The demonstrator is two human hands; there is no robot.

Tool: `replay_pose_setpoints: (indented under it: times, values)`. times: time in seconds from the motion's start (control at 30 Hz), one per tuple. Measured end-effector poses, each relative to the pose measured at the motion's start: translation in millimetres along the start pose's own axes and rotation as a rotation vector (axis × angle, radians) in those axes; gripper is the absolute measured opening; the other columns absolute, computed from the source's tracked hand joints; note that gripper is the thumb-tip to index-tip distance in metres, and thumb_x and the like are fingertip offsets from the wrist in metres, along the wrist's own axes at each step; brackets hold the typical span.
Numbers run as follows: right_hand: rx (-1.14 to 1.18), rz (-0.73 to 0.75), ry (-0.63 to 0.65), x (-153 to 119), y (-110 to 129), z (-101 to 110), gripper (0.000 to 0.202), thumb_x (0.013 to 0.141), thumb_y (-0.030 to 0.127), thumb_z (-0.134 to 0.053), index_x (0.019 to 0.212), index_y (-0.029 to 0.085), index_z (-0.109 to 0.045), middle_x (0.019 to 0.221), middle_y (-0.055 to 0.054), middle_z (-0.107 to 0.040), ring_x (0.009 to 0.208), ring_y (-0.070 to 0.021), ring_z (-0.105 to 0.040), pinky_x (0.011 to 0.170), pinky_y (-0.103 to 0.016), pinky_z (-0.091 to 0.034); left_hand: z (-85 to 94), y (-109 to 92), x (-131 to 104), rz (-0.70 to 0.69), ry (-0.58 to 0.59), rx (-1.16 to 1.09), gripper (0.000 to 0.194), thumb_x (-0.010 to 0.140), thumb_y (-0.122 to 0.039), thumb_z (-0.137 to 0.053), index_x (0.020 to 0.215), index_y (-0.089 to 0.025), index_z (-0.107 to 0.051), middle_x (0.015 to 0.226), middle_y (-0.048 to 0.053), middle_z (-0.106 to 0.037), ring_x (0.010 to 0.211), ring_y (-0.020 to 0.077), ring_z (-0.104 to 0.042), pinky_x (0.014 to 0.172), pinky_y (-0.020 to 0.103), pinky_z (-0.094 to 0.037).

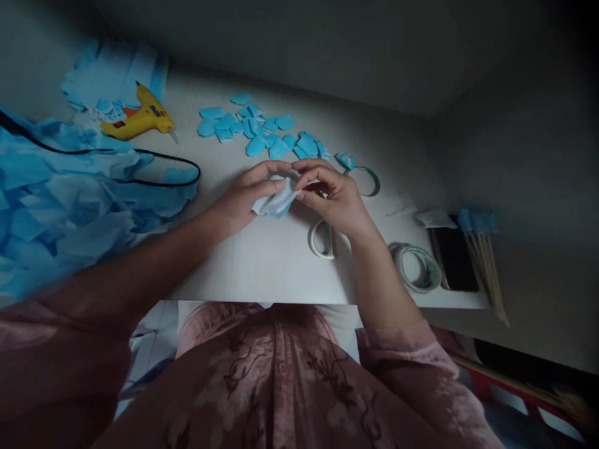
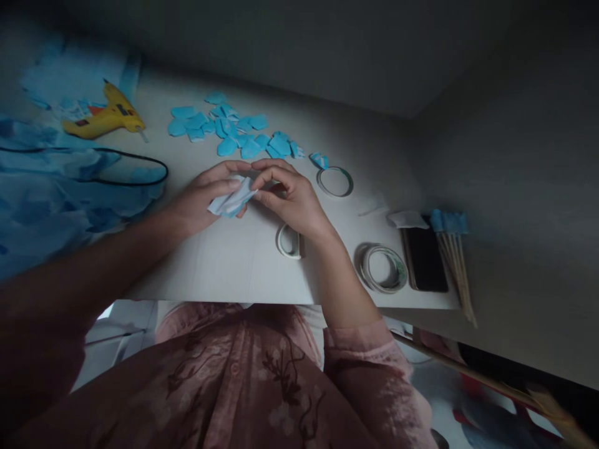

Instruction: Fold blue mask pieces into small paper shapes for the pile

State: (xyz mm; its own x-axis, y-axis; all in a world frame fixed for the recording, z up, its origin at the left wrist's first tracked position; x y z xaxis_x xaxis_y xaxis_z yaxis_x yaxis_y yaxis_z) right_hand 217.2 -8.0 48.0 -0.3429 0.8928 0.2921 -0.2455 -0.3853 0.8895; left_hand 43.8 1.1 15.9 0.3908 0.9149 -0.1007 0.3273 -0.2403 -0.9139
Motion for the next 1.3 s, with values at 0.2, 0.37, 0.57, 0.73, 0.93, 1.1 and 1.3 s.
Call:
replay_pose_setpoints:
  times: [0.2, 0.37, 0.57, 0.73, 0.93, 1.1, 1.3]
  values:
    - [-0.093, 0.033, -0.004, -2.2, 7.6, 4.7, 0.014, 0.088, 0.039, -0.076, 0.089, 0.025, -0.074, 0.132, -0.007, -0.070, 0.131, -0.0264, -0.063, 0.102, -0.046, -0.058, 6.9, 4.8, 1.3, -0.063, -0.109, 0.071, 0.057, 0.065, -0.016, -0.084, 0.119, -0.024, -0.068, 0.080, -0.002, -0.067, 0.078, 0.0208, -0.069, 0.072, 0.031, -0.053]
    - [-0.101, 0.033, -0.038, -3.0, 4.7, 10.6, 0.028, 0.090, 0.035, -0.071, 0.117, 0.030, -0.074, 0.137, -0.004, -0.070, 0.132, -0.0260, -0.063, 0.099, -0.043, -0.060, 4.8, 3.1, -0.6, -0.039, -0.113, 0.058, 0.065, 0.066, -0.014, -0.081, 0.128, -0.026, -0.067, 0.083, 0.000, -0.068, 0.092, 0.0270, -0.073, 0.080, 0.035, -0.055]
    - [-0.033, -0.020, 0.012, -1.6, 4.0, 10.5, 0.036, 0.084, 0.051, -0.080, 0.113, 0.029, -0.077, 0.133, -0.005, -0.071, 0.132, -0.0275, -0.063, 0.098, -0.042, -0.060, 3.2, 1.3, -1.4, -0.039, -0.087, 0.072, 0.067, 0.065, -0.014, -0.081, 0.129, -0.025, -0.067, 0.084, 0.000, -0.069, 0.086, 0.0241, -0.073, 0.076, 0.033, -0.056]
    - [0.020, -0.067, 0.018, -0.6, -0.7, 6.3, 0.052, 0.079, 0.062, -0.083, 0.117, 0.027, -0.075, 0.118, -0.004, -0.075, 0.114, -0.0232, -0.069, 0.094, -0.038, -0.060, 2.4, 1.5, -1.0, -0.067, -0.075, 0.099, 0.065, 0.065, -0.015, -0.082, 0.128, -0.026, -0.067, 0.086, 0.000, -0.071, 0.081, 0.0213, -0.072, 0.073, 0.032, -0.057]
    - [0.015, -0.070, 0.033, -1.3, -10.7, -4.1, 0.056, 0.082, 0.060, -0.081, 0.125, 0.027, -0.071, 0.092, 0.000, -0.070, 0.082, -0.0164, -0.065, 0.082, -0.033, -0.059, -1.0, 1.6, -2.8, -0.053, -0.104, 0.125, 0.067, 0.066, -0.010, -0.082, 0.129, -0.024, -0.066, 0.087, 0.002, -0.070, 0.097, 0.0264, -0.072, 0.080, 0.033, -0.055]
    - [-0.010, -0.074, 0.004, -1.5, -13.1, -7.6, 0.054, 0.085, 0.063, -0.077, 0.125, 0.027, -0.072, 0.087, 0.000, -0.067, 0.077, -0.0165, -0.063, 0.078, -0.034, -0.060, -2.1, -0.7, -5.1, -0.072, -0.105, 0.170, 0.059, 0.071, -0.016, -0.082, 0.126, -0.027, -0.066, 0.087, 0.001, -0.071, 0.090, 0.0227, -0.071, 0.078, 0.032, -0.055]
    - [-0.044, -0.056, -0.060, -1.0, -11.3, -7.4, 0.052, 0.087, 0.063, -0.073, 0.124, 0.026, -0.072, 0.089, -0.001, -0.068, 0.080, -0.0171, -0.063, 0.079, -0.034, -0.059, -3.7, 0.1, -6.8, -0.034, -0.106, 0.076, 0.068, 0.068, -0.014, -0.084, 0.132, -0.027, -0.064, 0.097, 0.003, -0.071, 0.100, 0.0257, -0.071, 0.082, 0.034, -0.056]
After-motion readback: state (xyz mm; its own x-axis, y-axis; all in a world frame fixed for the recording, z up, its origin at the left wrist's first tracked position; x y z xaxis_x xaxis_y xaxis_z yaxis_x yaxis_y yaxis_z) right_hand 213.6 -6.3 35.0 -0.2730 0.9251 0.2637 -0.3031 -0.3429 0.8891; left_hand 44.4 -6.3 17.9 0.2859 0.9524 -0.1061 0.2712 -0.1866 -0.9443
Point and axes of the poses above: each hand's wrist, its own x-axis towards the middle knuckle, its own z-axis out of the back of the hand, y = z × x, the point moved 4 cm from there along x, towards the middle knuckle
